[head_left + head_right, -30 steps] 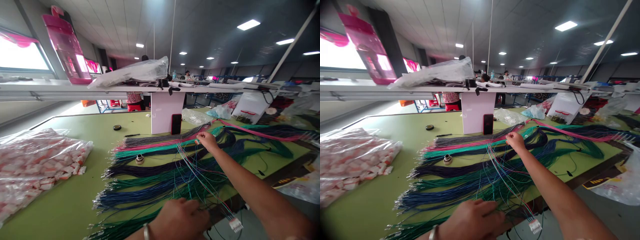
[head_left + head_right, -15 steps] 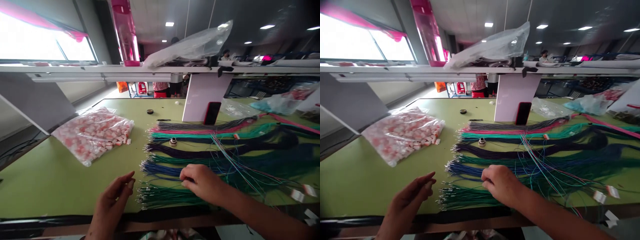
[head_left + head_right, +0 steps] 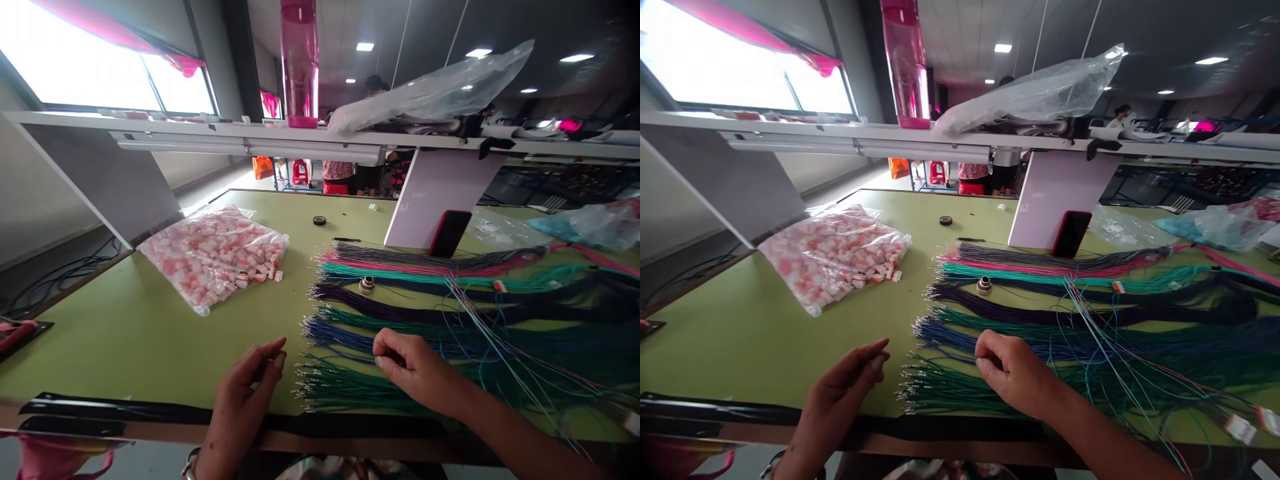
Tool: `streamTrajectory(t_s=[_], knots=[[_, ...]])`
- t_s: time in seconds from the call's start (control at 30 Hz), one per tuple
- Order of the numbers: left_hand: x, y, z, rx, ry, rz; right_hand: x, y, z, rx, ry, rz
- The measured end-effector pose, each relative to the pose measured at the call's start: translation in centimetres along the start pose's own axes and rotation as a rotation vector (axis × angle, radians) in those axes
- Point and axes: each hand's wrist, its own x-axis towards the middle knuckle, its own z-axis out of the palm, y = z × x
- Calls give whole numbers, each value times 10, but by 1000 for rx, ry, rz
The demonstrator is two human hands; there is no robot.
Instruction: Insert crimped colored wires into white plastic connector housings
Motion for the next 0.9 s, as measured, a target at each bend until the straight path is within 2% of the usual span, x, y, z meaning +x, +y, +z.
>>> streamTrajectory(t_s=[0.2, 0.3, 0.4, 0.5, 0.63, 0.8, 0.9], knots=[[18, 3, 3, 113, -46, 84, -1, -25, 6, 173, 27, -50], [42, 14, 10, 231, -77, 231, 1, -29, 14, 242, 62, -39], [74, 31, 25, 357, -146, 385, 4, -25, 21, 332, 119, 2], [106, 46, 49, 405, -203, 441, 6, -22, 26, 413, 171, 36], [138, 56, 93, 466, -285, 521, 4, -22, 29, 511, 183, 56], [167, 58, 150, 496, -358, 520, 2, -21, 29, 595, 183, 59], [180, 55, 172, 448, -399, 499, 1, -20, 26, 629, 209, 71]])
